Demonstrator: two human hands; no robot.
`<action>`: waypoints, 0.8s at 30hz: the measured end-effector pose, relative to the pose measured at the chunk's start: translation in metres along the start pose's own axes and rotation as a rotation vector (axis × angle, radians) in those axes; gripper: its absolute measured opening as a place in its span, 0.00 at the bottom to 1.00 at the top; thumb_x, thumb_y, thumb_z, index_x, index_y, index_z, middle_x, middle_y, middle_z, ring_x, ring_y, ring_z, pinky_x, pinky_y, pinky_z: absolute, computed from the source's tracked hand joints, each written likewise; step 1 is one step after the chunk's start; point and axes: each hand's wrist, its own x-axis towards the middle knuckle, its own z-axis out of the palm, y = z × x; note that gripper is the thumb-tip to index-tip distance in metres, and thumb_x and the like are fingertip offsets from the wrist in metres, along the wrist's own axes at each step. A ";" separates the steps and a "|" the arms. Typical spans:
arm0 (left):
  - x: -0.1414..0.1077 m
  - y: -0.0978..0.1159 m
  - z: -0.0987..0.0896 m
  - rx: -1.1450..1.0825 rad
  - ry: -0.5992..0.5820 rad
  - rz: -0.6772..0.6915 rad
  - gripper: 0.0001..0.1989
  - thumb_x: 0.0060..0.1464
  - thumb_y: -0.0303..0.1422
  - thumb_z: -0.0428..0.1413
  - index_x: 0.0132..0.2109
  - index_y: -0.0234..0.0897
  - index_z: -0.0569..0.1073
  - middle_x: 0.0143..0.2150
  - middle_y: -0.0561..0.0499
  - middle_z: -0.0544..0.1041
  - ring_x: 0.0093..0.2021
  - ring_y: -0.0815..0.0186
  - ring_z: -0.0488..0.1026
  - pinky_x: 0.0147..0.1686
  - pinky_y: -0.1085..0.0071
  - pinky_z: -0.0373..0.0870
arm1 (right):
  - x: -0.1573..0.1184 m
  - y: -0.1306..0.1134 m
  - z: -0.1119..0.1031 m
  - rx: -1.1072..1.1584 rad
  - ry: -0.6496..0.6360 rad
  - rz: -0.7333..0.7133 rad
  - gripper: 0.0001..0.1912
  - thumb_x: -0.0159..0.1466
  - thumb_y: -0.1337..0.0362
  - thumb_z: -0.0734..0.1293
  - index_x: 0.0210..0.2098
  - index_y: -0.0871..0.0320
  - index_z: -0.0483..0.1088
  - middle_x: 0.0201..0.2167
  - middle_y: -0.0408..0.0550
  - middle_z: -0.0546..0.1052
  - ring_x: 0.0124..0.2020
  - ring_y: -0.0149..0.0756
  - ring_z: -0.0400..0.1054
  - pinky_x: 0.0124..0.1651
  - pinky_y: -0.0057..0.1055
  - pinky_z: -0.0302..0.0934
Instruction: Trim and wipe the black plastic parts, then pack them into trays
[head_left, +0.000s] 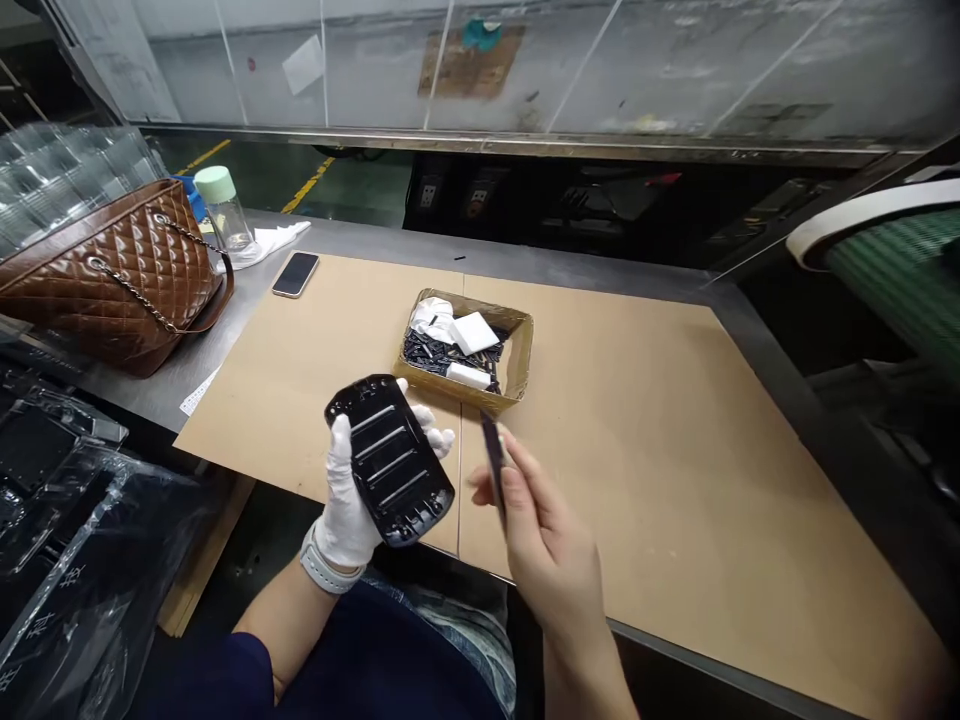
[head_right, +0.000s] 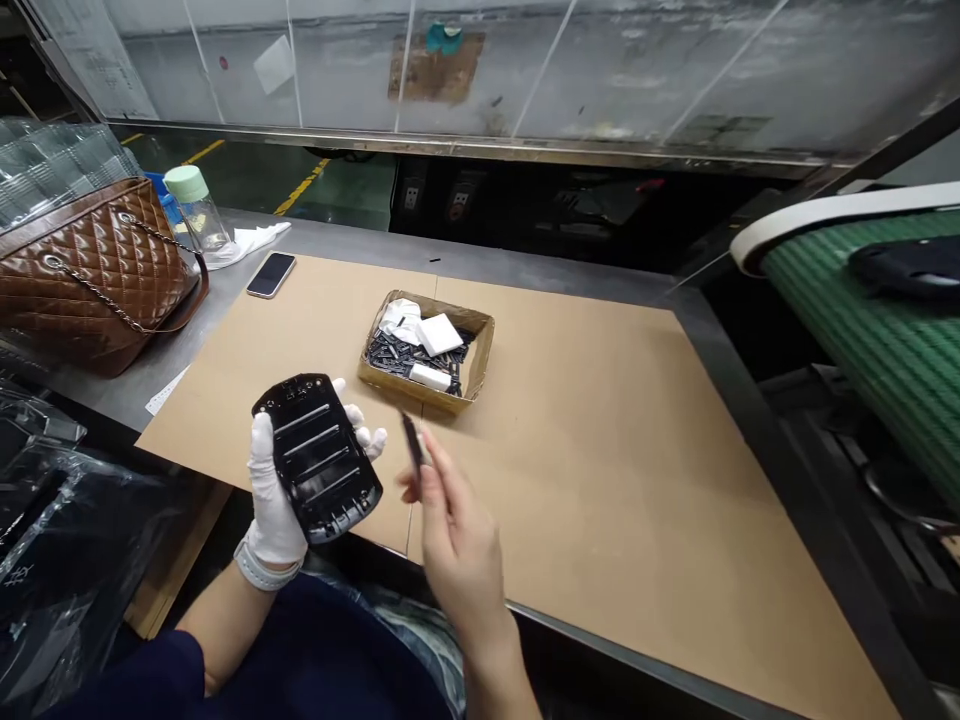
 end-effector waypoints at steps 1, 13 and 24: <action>-0.003 -0.003 -0.001 0.024 0.000 -0.012 0.29 0.55 0.52 0.48 0.56 0.39 0.69 0.47 0.45 0.76 0.46 0.58 0.74 0.55 0.55 0.64 | 0.000 -0.016 0.004 0.007 -0.044 -0.068 0.20 0.68 0.59 0.56 0.58 0.52 0.62 0.27 0.42 0.75 0.24 0.29 0.68 0.31 0.28 0.68; -0.018 -0.016 -0.014 0.011 0.069 -0.036 0.29 0.51 0.51 0.54 0.56 0.40 0.70 0.58 0.50 0.70 0.65 0.54 0.55 0.65 0.59 0.50 | 0.007 -0.051 0.018 -0.195 -0.062 -0.417 0.23 0.65 0.67 0.63 0.58 0.50 0.63 0.50 0.43 0.75 0.48 0.37 0.72 0.50 0.29 0.69; -0.018 -0.017 -0.016 0.011 0.128 -0.131 0.33 0.49 0.54 0.52 0.57 0.40 0.68 0.56 0.47 0.71 0.63 0.50 0.58 0.63 0.55 0.55 | 0.007 -0.049 0.015 -0.231 -0.075 -0.457 0.22 0.64 0.68 0.64 0.58 0.52 0.64 0.50 0.44 0.75 0.48 0.37 0.72 0.51 0.28 0.68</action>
